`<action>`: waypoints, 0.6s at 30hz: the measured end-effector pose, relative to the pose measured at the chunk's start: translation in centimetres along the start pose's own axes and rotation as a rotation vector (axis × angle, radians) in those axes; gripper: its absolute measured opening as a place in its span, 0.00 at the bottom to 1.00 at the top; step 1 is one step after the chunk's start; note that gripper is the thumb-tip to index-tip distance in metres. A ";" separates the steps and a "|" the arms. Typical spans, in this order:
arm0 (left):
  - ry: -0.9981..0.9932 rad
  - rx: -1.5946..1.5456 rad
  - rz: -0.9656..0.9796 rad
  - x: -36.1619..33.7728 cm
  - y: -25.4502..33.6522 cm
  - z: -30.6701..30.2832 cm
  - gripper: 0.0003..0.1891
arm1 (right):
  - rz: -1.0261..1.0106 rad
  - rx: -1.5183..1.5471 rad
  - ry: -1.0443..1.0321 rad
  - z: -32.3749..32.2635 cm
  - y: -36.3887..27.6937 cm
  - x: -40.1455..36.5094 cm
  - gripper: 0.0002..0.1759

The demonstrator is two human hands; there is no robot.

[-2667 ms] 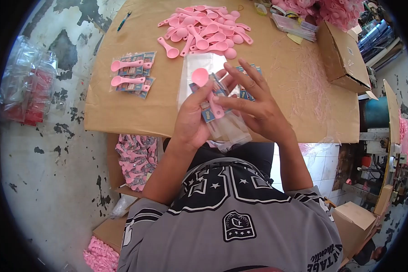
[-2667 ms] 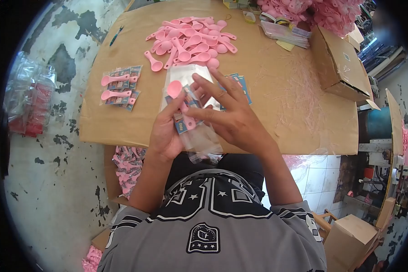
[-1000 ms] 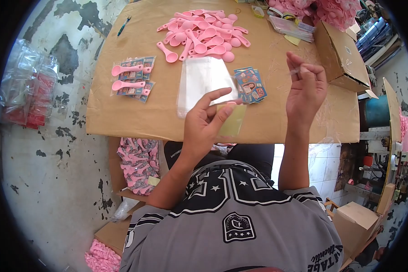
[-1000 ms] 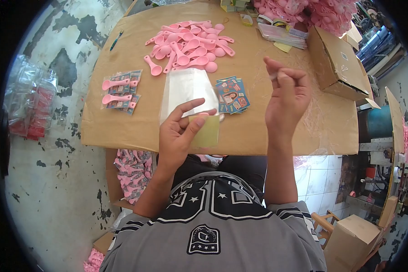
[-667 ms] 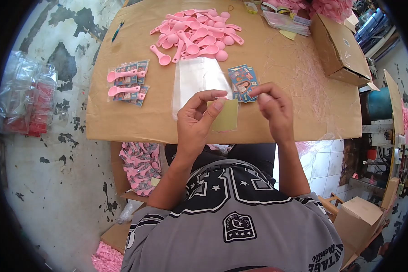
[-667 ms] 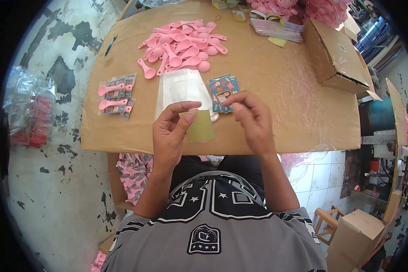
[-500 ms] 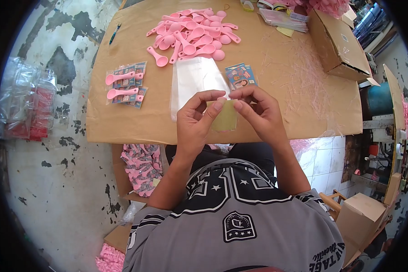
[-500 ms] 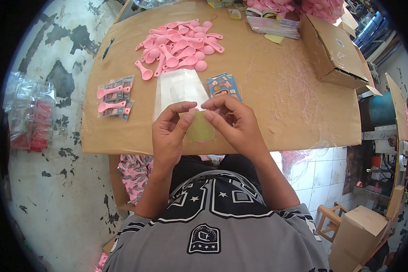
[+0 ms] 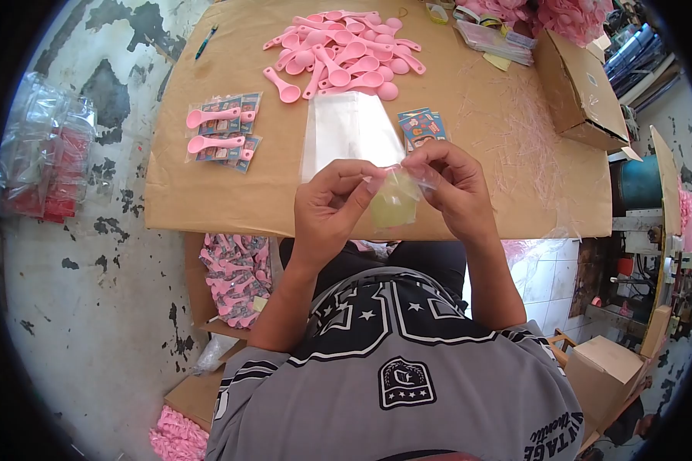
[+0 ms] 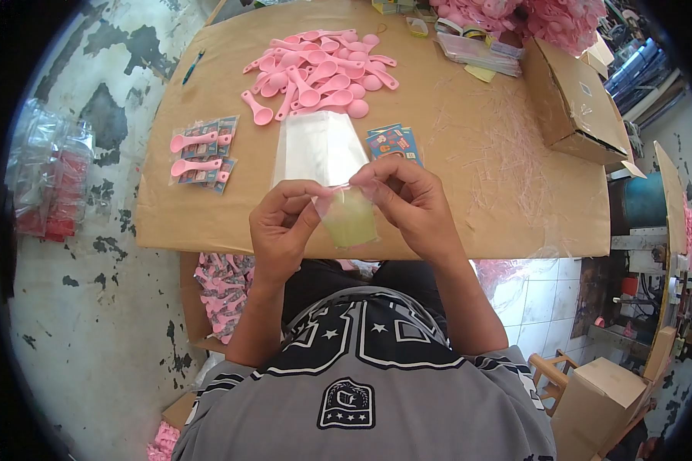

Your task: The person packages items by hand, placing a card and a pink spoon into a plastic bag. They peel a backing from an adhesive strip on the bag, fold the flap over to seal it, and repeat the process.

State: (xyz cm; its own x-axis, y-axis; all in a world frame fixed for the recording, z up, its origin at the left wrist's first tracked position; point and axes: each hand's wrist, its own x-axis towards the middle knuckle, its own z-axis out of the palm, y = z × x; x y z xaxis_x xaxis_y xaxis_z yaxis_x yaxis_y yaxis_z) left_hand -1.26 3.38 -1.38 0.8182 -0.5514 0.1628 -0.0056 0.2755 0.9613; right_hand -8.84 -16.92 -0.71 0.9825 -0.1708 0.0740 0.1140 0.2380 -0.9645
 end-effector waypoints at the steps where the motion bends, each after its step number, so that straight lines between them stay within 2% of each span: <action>1: -0.016 0.053 0.011 -0.1 0.0 -0.3 0.05 | -0.060 -0.011 -0.001 0.2 0.6 0.2 0.06; 4: -0.062 0.066 0.099 -0.2 0.4 -0.5 0.05 | -0.075 -0.008 -0.025 0.0 0.6 0.1 0.06; 7: -0.083 0.105 0.084 -0.4 0.1 -1.0 0.05 | -0.084 -0.033 -0.057 -0.3 0.3 0.0 0.06; 10: -0.067 0.019 0.159 -0.2 0.7 -0.2 0.05 | -0.098 -0.031 -0.109 -0.8 -0.4 0.1 0.07; 14: -0.039 0.004 0.037 -0.4 0.2 -0.4 0.07 | -0.098 -0.101 -0.028 0.3 -0.2 0.0 0.09; 16: -0.017 -0.003 -0.020 -0.3 0.0 -0.3 0.10 | -0.093 -0.109 -0.025 0.2 -0.3 0.0 0.13; 18: 0.013 -0.159 -0.064 -0.1 0.3 0.2 0.14 | -0.091 -0.110 -0.013 0.1 -0.5 0.0 0.17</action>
State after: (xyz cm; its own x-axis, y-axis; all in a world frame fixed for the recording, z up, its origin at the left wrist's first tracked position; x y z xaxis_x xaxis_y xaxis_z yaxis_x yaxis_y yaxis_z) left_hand -1.48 3.34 -1.06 0.8212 -0.5621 0.0984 0.1371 0.3617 0.9222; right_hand -8.90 -16.92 -0.21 0.9708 -0.1745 0.1646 0.1862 0.1155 -0.9757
